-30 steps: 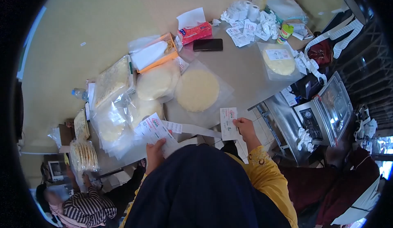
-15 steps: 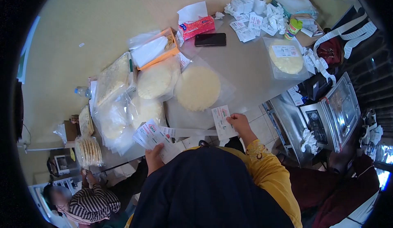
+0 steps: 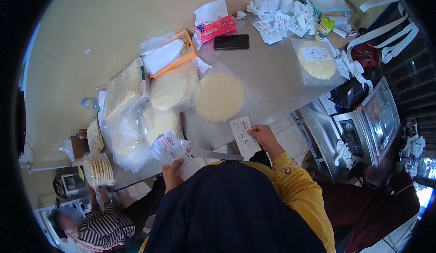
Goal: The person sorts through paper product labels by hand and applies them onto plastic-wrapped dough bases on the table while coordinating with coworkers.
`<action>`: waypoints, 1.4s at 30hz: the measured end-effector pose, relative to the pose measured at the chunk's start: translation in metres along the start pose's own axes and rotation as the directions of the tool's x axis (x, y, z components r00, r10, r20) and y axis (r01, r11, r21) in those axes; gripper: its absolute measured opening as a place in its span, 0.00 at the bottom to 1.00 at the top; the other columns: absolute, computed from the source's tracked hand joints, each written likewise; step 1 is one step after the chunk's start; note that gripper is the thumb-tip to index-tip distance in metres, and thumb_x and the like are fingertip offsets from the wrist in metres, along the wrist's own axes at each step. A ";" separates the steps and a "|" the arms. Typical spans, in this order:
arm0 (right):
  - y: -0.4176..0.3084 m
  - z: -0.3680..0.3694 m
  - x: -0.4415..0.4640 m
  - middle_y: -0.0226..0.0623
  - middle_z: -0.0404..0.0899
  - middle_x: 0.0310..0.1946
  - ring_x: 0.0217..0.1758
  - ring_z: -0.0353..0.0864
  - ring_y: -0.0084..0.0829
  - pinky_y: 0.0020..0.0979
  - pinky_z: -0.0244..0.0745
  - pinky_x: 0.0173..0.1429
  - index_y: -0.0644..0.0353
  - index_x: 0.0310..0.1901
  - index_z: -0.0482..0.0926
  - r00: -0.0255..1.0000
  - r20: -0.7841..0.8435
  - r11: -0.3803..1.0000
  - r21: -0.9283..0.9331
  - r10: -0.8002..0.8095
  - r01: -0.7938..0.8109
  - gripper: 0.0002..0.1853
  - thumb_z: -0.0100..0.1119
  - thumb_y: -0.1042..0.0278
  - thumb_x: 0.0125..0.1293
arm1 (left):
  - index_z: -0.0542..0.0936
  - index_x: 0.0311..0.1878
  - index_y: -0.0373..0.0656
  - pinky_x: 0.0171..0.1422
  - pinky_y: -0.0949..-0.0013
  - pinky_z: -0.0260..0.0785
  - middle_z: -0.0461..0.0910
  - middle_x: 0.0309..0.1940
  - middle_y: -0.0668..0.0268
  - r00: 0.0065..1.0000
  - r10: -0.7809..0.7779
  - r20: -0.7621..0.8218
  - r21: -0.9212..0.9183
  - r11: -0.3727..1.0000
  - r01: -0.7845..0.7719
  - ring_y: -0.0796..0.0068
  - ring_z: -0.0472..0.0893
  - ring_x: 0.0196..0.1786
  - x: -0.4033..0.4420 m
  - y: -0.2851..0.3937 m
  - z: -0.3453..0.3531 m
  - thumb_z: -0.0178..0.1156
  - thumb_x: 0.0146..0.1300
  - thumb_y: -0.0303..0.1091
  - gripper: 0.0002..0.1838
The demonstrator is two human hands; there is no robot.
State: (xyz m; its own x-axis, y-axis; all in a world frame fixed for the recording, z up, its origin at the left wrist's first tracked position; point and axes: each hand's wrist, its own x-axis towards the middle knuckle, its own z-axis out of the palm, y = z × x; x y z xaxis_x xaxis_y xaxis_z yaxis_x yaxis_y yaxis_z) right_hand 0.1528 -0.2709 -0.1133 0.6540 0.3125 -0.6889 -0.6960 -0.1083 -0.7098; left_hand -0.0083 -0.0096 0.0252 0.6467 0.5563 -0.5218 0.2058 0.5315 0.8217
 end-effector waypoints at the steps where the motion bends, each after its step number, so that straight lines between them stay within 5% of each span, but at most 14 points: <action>1: 0.003 0.003 0.004 0.31 0.78 0.24 0.22 0.74 0.22 0.25 0.71 0.28 0.66 0.34 0.78 1.000 -0.010 0.999 0.044 -0.029 0.029 0.07 0.61 0.70 0.59 | 0.68 0.51 0.32 0.52 0.62 0.72 0.79 0.43 0.51 1.000 0.000 -0.004 0.011 1.000 0.001 0.60 0.80 0.43 0.000 0.000 0.000 0.54 0.51 0.18 0.21; 5: 0.019 0.017 0.035 0.31 0.78 0.25 0.22 0.74 0.21 0.24 0.70 0.27 0.66 0.34 0.78 0.985 -0.105 0.942 0.294 -0.139 0.164 0.07 0.60 0.70 0.60 | 0.67 0.52 0.32 0.53 0.62 0.71 0.79 0.43 0.51 1.000 -0.021 -0.012 0.026 0.999 0.021 0.59 0.80 0.44 -0.001 0.001 0.002 0.53 0.51 0.18 0.22; 16: -0.038 0.052 0.058 0.34 0.78 0.27 0.23 0.77 0.25 0.23 0.74 0.25 0.67 0.40 0.77 0.955 -0.164 0.877 0.381 -0.248 0.294 0.11 0.60 0.69 0.60 | 0.66 0.53 0.30 0.55 0.60 0.70 0.79 0.44 0.49 0.997 0.028 0.066 -0.002 1.000 -0.028 0.57 0.79 0.47 -0.001 0.001 -0.012 0.52 0.51 0.18 0.23; 22: -0.067 0.081 0.071 0.41 0.80 0.32 0.30 0.82 0.31 0.27 0.77 0.27 0.69 0.40 0.75 0.962 -0.076 0.934 0.230 -0.263 0.273 0.11 0.58 0.69 0.60 | 0.65 0.54 0.30 0.55 0.61 0.71 0.79 0.44 0.48 0.999 0.018 0.051 0.004 1.000 -0.018 0.57 0.79 0.47 -0.002 0.003 -0.022 0.52 0.50 0.18 0.24; 25: -0.102 0.090 0.049 0.43 0.80 0.30 0.28 0.82 0.32 0.28 0.80 0.28 0.68 0.38 0.75 0.993 -0.097 0.998 -0.026 -0.062 0.060 0.11 0.58 0.68 0.60 | 0.65 0.54 0.30 0.54 0.61 0.71 0.79 0.44 0.49 0.997 0.043 0.069 0.014 0.999 -0.045 0.57 0.79 0.47 0.001 0.002 -0.031 0.53 0.51 0.18 0.24; 31: -0.084 0.092 0.086 0.42 0.79 0.26 0.23 0.82 0.32 0.27 0.79 0.24 0.66 0.37 0.74 0.986 -0.129 0.989 0.092 -0.103 0.116 0.11 0.59 0.66 0.60 | 0.65 0.54 0.30 0.52 0.62 0.72 0.79 0.43 0.49 0.999 0.038 0.038 -0.013 0.999 -0.037 0.57 0.80 0.45 0.002 0.004 -0.039 0.53 0.51 0.19 0.23; 34: -0.097 0.094 0.085 0.42 0.81 0.25 0.22 0.82 0.34 0.28 0.77 0.21 0.66 0.35 0.78 0.967 -0.157 0.980 -0.042 -0.199 0.195 0.12 0.58 0.64 0.59 | 0.65 0.53 0.29 0.51 0.62 0.73 0.79 0.43 0.49 1.000 0.009 0.015 0.002 1.000 -0.009 0.57 0.80 0.44 0.001 0.006 -0.039 0.53 0.51 0.18 0.23; 37: -0.104 0.087 0.087 0.40 0.80 0.24 0.21 0.81 0.32 0.30 0.75 0.20 0.67 0.32 0.78 0.974 -0.114 0.919 -0.368 -0.195 0.141 0.11 0.58 0.64 0.60 | 0.65 0.53 0.28 0.51 0.61 0.73 0.79 0.43 0.49 1.000 0.008 0.004 0.003 1.000 -0.008 0.57 0.80 0.43 0.003 0.007 -0.036 0.53 0.51 0.18 0.22; 42: -0.085 0.061 0.059 0.41 0.81 0.28 0.25 0.81 0.31 0.30 0.77 0.28 0.67 0.34 0.78 0.986 0.066 0.921 -0.351 -0.153 0.167 0.13 0.58 0.62 0.60 | 0.65 0.54 0.29 0.51 0.61 0.73 0.79 0.42 0.48 0.999 0.031 -0.007 -0.020 0.999 -0.031 0.56 0.80 0.43 0.006 0.010 -0.032 0.53 0.51 0.18 0.23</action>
State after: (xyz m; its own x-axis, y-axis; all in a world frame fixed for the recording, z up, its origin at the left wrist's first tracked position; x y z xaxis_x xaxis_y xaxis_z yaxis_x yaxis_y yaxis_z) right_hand 0.2324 -0.1858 -0.0842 0.7320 0.3869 -0.5608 -0.4281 -0.3791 -0.8204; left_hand -0.0263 0.0194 0.0229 0.6474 0.5772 -0.4977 0.1711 0.5263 0.8329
